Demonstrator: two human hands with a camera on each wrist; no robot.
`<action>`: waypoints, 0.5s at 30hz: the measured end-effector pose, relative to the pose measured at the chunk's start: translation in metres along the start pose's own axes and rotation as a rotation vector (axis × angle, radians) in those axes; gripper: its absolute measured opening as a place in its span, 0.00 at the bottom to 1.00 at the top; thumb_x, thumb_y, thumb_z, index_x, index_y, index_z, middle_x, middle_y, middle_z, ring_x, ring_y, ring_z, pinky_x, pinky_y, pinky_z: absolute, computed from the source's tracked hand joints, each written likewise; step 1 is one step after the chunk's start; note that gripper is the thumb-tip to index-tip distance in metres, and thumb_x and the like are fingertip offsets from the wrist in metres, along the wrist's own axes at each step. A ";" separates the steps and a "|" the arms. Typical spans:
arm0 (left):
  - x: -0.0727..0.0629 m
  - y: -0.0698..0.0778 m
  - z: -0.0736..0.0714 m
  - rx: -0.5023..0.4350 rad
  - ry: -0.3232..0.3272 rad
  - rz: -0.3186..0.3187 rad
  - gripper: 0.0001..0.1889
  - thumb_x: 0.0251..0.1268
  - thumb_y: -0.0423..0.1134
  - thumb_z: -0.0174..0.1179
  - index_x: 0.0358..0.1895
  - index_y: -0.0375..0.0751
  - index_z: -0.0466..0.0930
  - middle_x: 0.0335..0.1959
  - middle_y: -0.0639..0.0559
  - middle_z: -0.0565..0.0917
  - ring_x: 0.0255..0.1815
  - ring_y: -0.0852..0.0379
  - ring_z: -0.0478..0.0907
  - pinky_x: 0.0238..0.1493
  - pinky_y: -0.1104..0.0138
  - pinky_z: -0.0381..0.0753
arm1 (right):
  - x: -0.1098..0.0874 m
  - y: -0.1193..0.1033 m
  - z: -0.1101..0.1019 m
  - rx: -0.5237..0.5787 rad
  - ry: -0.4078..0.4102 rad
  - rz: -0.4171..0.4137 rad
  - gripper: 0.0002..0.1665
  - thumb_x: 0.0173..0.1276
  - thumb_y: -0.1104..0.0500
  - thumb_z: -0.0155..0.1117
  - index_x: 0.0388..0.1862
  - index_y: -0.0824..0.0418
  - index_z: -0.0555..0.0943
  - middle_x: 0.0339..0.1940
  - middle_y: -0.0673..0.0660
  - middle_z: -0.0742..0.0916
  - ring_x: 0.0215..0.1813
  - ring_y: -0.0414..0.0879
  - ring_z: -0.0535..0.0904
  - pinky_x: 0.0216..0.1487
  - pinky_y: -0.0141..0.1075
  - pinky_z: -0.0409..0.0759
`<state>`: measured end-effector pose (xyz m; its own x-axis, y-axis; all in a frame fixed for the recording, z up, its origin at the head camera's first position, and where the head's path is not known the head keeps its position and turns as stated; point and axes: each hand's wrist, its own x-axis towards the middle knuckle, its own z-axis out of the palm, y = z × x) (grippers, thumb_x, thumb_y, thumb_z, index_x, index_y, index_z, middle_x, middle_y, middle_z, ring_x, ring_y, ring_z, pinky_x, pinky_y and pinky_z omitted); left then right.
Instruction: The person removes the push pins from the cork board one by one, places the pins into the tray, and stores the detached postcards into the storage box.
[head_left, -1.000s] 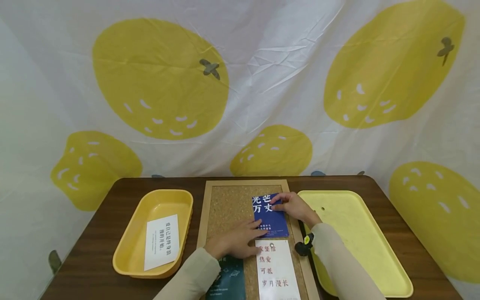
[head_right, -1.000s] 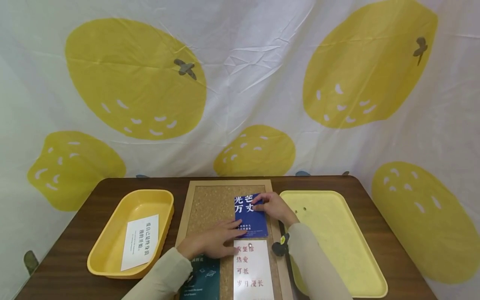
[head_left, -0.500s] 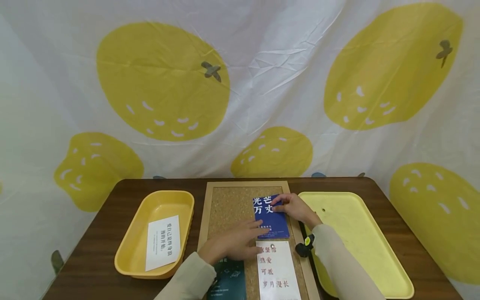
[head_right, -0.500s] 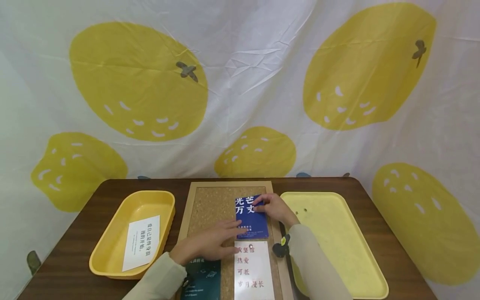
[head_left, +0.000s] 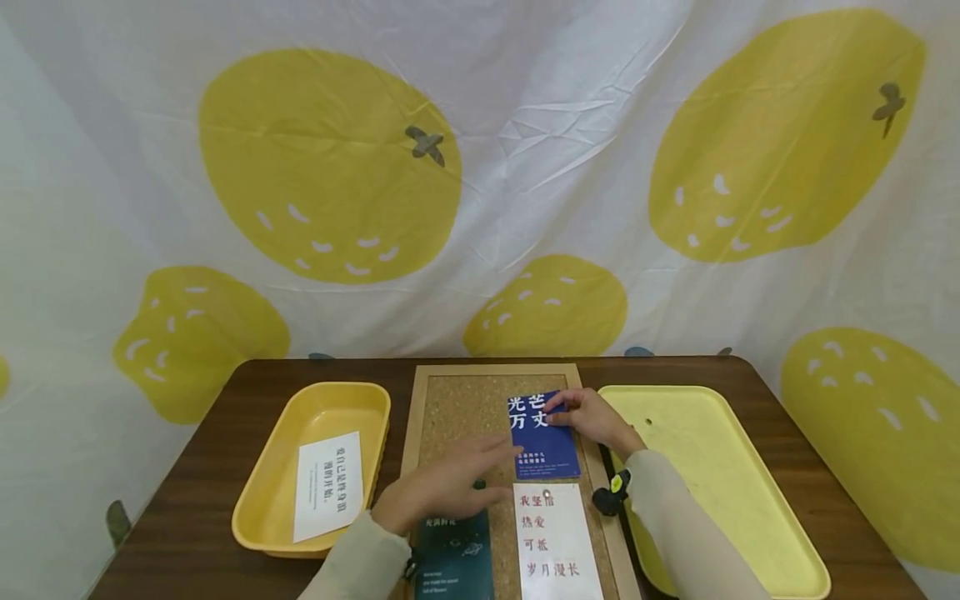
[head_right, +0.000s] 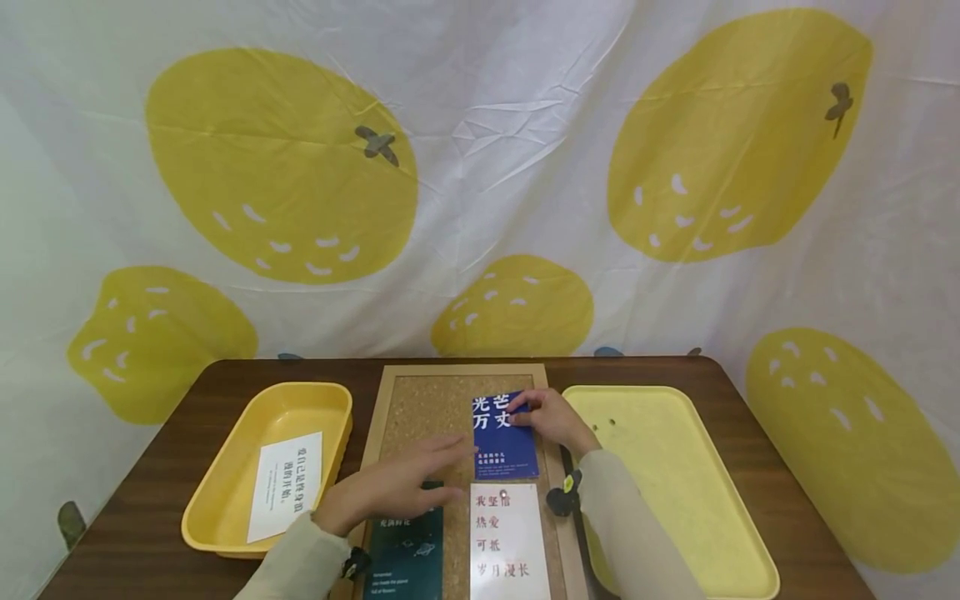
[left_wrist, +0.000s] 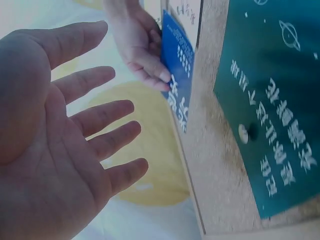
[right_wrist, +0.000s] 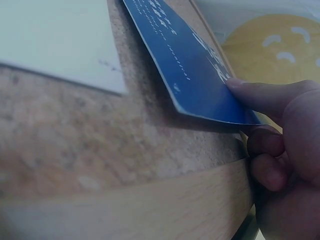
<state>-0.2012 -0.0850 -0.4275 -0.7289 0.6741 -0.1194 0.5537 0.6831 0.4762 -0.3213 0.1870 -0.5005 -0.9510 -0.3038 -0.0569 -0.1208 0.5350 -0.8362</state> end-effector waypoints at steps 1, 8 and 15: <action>-0.002 -0.001 -0.001 -0.014 0.004 -0.007 0.31 0.74 0.50 0.56 0.77 0.54 0.60 0.78 0.46 0.60 0.78 0.46 0.56 0.75 0.49 0.58 | 0.000 0.000 0.000 -0.002 -0.001 -0.005 0.06 0.65 0.62 0.69 0.40 0.60 0.87 0.42 0.57 0.87 0.36 0.45 0.77 0.40 0.35 0.73; -0.021 -0.011 -0.012 -0.065 0.077 -0.015 0.30 0.74 0.51 0.55 0.76 0.53 0.62 0.77 0.46 0.63 0.77 0.46 0.58 0.74 0.48 0.61 | -0.001 -0.002 0.000 0.004 -0.001 -0.005 0.07 0.65 0.62 0.70 0.41 0.61 0.87 0.44 0.58 0.87 0.38 0.46 0.77 0.40 0.36 0.72; -0.042 -0.021 -0.021 -0.115 0.156 -0.026 0.30 0.73 0.52 0.56 0.75 0.51 0.64 0.76 0.46 0.63 0.77 0.44 0.59 0.74 0.47 0.61 | -0.001 -0.003 -0.001 -0.002 0.001 0.014 0.06 0.65 0.61 0.70 0.40 0.59 0.88 0.45 0.57 0.86 0.40 0.46 0.77 0.41 0.35 0.72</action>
<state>-0.1909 -0.1335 -0.4142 -0.8011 0.5985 -0.0004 0.4908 0.6573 0.5719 -0.3202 0.1864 -0.4970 -0.9529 -0.2957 -0.0679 -0.1084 0.5409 -0.8341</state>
